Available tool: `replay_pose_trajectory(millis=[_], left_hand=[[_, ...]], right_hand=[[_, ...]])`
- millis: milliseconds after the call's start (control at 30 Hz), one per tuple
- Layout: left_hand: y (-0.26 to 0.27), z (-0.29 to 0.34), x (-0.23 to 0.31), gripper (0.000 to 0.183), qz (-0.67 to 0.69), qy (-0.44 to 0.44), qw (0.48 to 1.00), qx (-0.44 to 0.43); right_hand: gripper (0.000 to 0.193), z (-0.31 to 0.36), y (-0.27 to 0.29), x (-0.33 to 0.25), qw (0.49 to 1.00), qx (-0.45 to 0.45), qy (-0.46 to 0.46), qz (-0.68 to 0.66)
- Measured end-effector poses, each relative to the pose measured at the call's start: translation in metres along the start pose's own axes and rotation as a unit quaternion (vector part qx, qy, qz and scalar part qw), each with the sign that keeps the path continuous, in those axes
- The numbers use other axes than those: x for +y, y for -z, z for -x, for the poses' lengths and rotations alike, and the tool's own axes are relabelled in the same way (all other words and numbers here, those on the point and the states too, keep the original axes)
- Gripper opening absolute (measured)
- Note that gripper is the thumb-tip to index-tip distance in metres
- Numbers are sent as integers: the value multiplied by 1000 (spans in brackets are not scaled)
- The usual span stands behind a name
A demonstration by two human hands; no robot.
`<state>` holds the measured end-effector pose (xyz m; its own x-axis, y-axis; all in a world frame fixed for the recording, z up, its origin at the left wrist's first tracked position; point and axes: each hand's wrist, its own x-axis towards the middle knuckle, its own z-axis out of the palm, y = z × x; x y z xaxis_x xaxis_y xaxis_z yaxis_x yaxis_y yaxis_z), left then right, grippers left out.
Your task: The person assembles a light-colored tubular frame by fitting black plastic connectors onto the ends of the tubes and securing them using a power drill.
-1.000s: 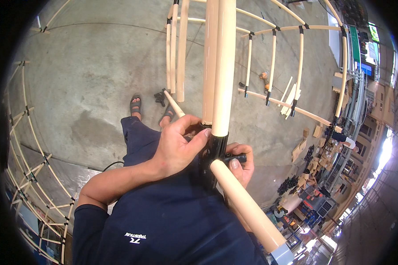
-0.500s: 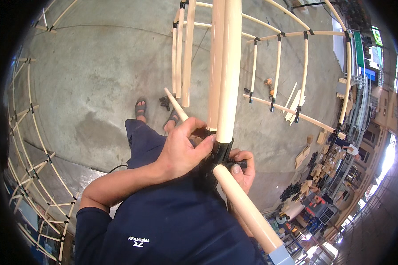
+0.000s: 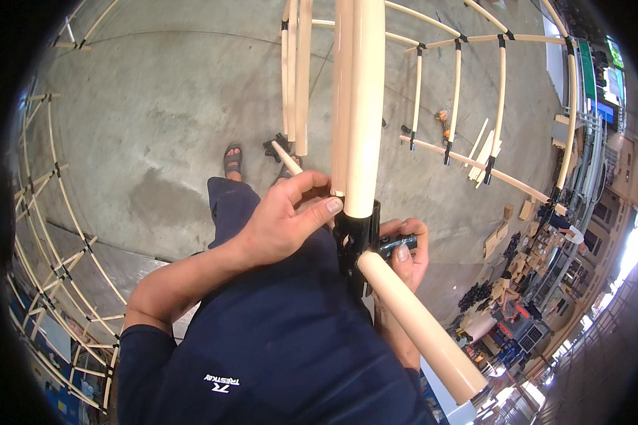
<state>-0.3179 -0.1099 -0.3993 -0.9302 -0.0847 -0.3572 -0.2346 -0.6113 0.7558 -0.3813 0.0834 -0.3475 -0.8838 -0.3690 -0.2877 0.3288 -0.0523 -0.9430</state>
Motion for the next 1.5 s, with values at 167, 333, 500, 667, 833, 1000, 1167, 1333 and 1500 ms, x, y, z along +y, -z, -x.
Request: replay_pose_trajectory(millis=[167, 333, 500, 667, 833, 1000, 1167, 1333, 1500], left_hand=[[7, 0, -9, 31, 162, 49, 984, -49], [15, 9, -17, 31, 140, 56, 984, -93], [36, 3, -48, 37, 133, 77, 982, -112], [66, 0, -69, 41, 199, 98, 969, -108], [88, 14, -79, 42, 188, 149, 970, -43], [98, 21, -86, 42, 143, 127, 981, -23], [94, 28, -82, 40, 123, 133, 983, -19], [82, 30, -79, 34, 125, 128, 983, -28], [78, 34, -77, 35, 145, 156, 977, -3]], right_hand=[[37, 6, 0, 5, 999, -25, 15, -30], [35, 13, -3, 11, 998, -22, -3, -56], [37, 25, 4, 28, 996, -44, -72, -14], [31, -4, 22, 62, 970, -95, -200, -99], [18, -14, 1, 95, 960, -140, -243, -8], [17, -13, -5, 135, 944, -187, -237, -131], [16, -12, -3, 124, 974, -163, -138, -79], [15, -14, 7, 123, 976, -210, -10, 53], [16, -20, 14, 119, 959, -243, 83, 116]])
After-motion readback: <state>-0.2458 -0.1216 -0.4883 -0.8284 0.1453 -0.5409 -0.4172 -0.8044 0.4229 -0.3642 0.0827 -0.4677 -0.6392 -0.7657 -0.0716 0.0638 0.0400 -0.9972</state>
